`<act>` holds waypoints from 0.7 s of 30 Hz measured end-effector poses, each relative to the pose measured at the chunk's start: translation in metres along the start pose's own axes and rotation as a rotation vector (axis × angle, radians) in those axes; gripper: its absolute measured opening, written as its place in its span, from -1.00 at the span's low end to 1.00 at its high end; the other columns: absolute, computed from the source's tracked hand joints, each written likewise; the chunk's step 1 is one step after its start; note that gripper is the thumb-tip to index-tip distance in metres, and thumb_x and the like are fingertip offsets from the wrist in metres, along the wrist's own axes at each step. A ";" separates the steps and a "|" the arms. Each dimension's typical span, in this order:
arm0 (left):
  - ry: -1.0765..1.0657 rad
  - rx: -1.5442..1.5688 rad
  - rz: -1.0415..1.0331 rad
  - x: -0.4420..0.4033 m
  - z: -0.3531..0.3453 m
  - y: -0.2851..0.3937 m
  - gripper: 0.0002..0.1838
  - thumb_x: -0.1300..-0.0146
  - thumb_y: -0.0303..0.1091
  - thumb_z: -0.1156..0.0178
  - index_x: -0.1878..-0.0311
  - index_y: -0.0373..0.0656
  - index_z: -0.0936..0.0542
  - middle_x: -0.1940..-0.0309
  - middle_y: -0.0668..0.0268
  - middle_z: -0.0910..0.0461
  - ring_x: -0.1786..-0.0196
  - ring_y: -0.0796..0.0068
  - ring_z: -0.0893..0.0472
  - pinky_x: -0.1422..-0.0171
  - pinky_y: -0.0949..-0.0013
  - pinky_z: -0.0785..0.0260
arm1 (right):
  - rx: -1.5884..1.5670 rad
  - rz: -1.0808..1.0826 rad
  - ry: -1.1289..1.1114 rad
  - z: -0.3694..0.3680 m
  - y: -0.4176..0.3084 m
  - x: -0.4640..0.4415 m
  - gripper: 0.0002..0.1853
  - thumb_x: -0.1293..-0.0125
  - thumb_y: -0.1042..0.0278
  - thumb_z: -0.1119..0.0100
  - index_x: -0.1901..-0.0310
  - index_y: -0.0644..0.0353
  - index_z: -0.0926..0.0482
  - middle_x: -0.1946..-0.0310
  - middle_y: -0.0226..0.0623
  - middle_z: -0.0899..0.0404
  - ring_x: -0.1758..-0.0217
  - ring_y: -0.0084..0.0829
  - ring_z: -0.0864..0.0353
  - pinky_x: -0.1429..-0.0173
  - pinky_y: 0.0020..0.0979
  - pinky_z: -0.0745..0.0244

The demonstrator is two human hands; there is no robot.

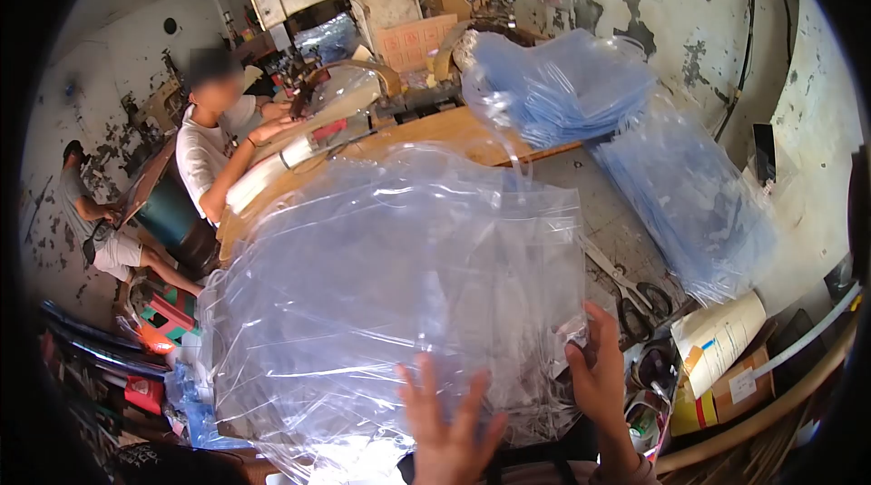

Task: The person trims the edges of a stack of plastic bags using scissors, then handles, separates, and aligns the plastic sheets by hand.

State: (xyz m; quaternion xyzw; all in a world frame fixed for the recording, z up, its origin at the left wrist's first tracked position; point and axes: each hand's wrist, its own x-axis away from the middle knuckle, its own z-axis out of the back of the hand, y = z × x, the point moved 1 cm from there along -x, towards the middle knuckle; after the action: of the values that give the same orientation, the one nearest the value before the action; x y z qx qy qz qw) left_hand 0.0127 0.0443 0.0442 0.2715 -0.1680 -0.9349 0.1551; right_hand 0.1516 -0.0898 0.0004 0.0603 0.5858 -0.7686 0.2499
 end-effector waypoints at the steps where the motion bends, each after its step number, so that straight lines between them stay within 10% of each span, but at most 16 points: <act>1: 0.025 0.205 0.155 0.006 0.012 -0.011 -0.23 -0.06 -0.21 -0.29 -0.32 -0.24 -0.21 -0.32 -0.13 -0.14 -0.38 -0.18 -0.09 -0.36 -0.16 -0.01 | -0.009 0.011 -0.001 0.002 -0.007 -0.003 -0.48 -0.22 0.65 0.01 -0.23 0.31 -0.17 0.09 -0.04 -0.51 0.11 -0.32 -0.58 0.18 -0.46 -0.51; 5: 0.241 1.153 0.344 0.024 0.036 -0.053 -0.05 -0.24 -0.14 -0.18 -0.43 -0.23 0.27 -0.04 -0.11 -0.47 -0.12 0.04 -0.48 -0.19 0.16 -0.31 | -0.339 -0.166 -0.125 0.020 -0.027 -0.012 -0.48 -0.22 0.71 0.08 -0.23 0.23 -0.16 0.10 -0.13 -0.52 0.30 -0.53 -0.53 0.36 -0.60 -0.44; 8: 0.178 2.260 0.002 0.070 0.020 -0.125 -0.36 -0.27 -0.23 -0.12 -0.34 -0.25 -0.17 0.29 0.10 -0.60 0.20 0.20 -0.59 0.05 0.28 -0.41 | -0.459 -0.127 -0.250 0.041 -0.019 -0.016 -0.52 -0.23 0.70 0.04 -0.17 0.23 -0.15 0.11 -0.12 -0.54 0.27 -0.46 -0.57 0.32 -0.57 -0.48; 10: 0.049 1.724 0.602 0.066 0.042 -0.107 -0.16 -0.01 0.02 -0.32 -0.25 -0.34 -0.28 -0.07 -0.11 -0.42 -0.12 -0.02 -0.46 -0.13 0.00 -0.41 | -0.598 -0.137 -0.283 0.054 -0.003 -0.011 -0.48 -0.17 0.72 -0.05 -0.15 0.23 -0.16 0.14 -0.10 -0.55 0.15 -0.37 -0.60 0.24 -0.49 -0.51; 13: -0.078 1.501 0.520 0.047 0.051 -0.097 -0.27 -0.09 0.10 -0.21 -0.11 -0.39 -0.41 -0.19 -0.11 -0.33 -0.30 0.06 -0.31 -0.33 0.01 -0.12 | -0.757 -0.207 -0.351 0.064 0.003 0.001 -0.45 -0.09 0.73 -0.15 -0.12 0.24 -0.20 0.17 -0.10 -0.56 0.13 -0.33 -0.61 0.15 -0.43 -0.51; 18: 0.046 1.501 0.536 0.035 0.048 -0.103 -0.39 -0.21 -0.12 -0.17 -0.08 -0.53 -0.37 0.14 -0.16 -0.55 0.03 0.01 -0.57 -0.14 0.08 -0.39 | -0.753 -0.117 -0.772 0.075 0.020 0.000 -0.59 0.00 0.60 -0.33 0.07 0.35 -0.44 0.21 -0.03 -0.58 0.13 -0.17 -0.63 0.04 -0.25 -0.51; 21: 0.075 1.400 0.546 0.025 0.042 -0.098 -0.46 -0.25 -0.25 -0.13 -0.11 -0.55 -0.35 0.23 -0.10 -0.59 0.13 0.10 -0.62 -0.09 0.16 -0.42 | -0.823 -0.150 -0.544 0.076 0.011 0.001 -0.49 -0.03 0.34 -0.36 0.04 0.46 -0.42 0.17 0.06 -0.57 0.13 -0.13 -0.63 0.04 -0.22 -0.52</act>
State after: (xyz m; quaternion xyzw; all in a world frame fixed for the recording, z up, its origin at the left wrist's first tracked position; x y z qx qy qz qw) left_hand -0.0502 0.1319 0.0271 0.2871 -0.7791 -0.5279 0.1783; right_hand 0.1706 -0.1628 0.0137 -0.2884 0.7569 -0.4773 0.3408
